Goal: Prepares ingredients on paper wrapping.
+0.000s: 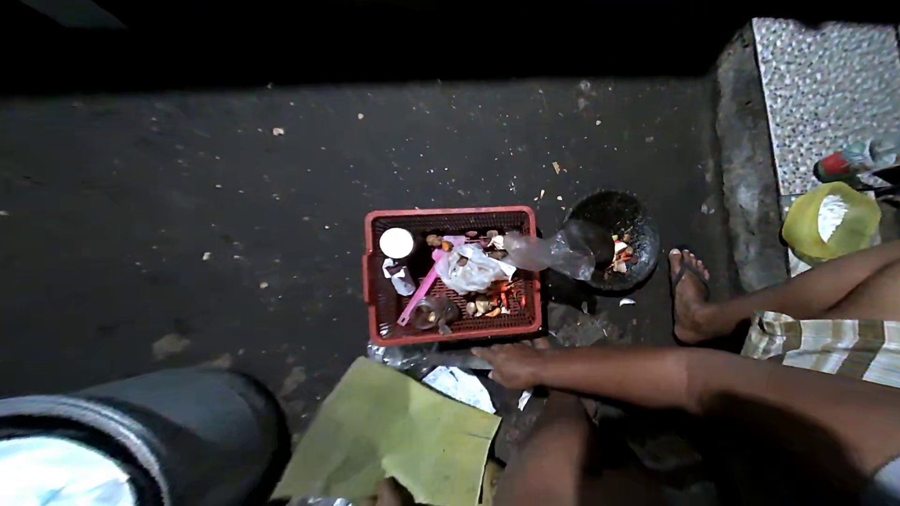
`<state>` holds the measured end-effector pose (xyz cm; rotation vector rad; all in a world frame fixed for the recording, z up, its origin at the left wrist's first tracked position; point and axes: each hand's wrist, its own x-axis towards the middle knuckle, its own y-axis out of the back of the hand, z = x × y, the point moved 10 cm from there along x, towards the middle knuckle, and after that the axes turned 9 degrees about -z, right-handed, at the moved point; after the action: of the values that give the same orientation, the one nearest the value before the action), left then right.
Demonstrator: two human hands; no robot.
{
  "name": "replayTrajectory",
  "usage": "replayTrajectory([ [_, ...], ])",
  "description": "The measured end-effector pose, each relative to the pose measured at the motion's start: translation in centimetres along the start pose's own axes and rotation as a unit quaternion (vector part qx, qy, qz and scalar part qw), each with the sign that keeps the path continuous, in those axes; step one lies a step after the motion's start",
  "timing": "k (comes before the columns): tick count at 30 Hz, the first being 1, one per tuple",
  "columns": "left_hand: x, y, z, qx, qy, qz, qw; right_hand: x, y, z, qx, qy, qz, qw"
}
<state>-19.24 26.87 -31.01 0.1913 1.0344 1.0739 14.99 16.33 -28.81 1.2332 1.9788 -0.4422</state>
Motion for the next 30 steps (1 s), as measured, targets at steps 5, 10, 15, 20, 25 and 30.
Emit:
replayTrajectory([
  [5, 1.5, -1.5, 2.3, 0.094, 0.076, 0.025, 0.992, 2.3, -1.2, 2.3, 0.012, -0.051, -0.026, 0.998],
  [10, 1.3, 0.0, 5.3, 0.116, 0.001, 0.132, 0.984, 4.8, -2.2, 3.9, -0.037, -0.057, -0.033, 0.997],
  [15, -0.6, -3.3, 14.2, 0.076, -0.219, 0.128, 0.964, 6.3, -2.1, 5.1, -0.098, -0.033, -0.037, 0.994],
  [20, -0.5, -10.4, 23.4, 0.045, -0.331, 0.034, 0.942, 6.3, -1.7, 5.5, -0.126, -0.020, -0.053, 0.990],
  [25, 1.2, -16.9, 26.7, 0.068, -0.352, -0.098, 0.928, 5.4, -2.1, 4.9, -0.167, 0.032, -0.049, 0.984],
  [30, 1.7, -16.9, 23.2, 0.126, -0.291, -0.104, 0.943, -2.1, 3.1, -1.4, -0.171, 0.109, -0.001, 0.979],
])
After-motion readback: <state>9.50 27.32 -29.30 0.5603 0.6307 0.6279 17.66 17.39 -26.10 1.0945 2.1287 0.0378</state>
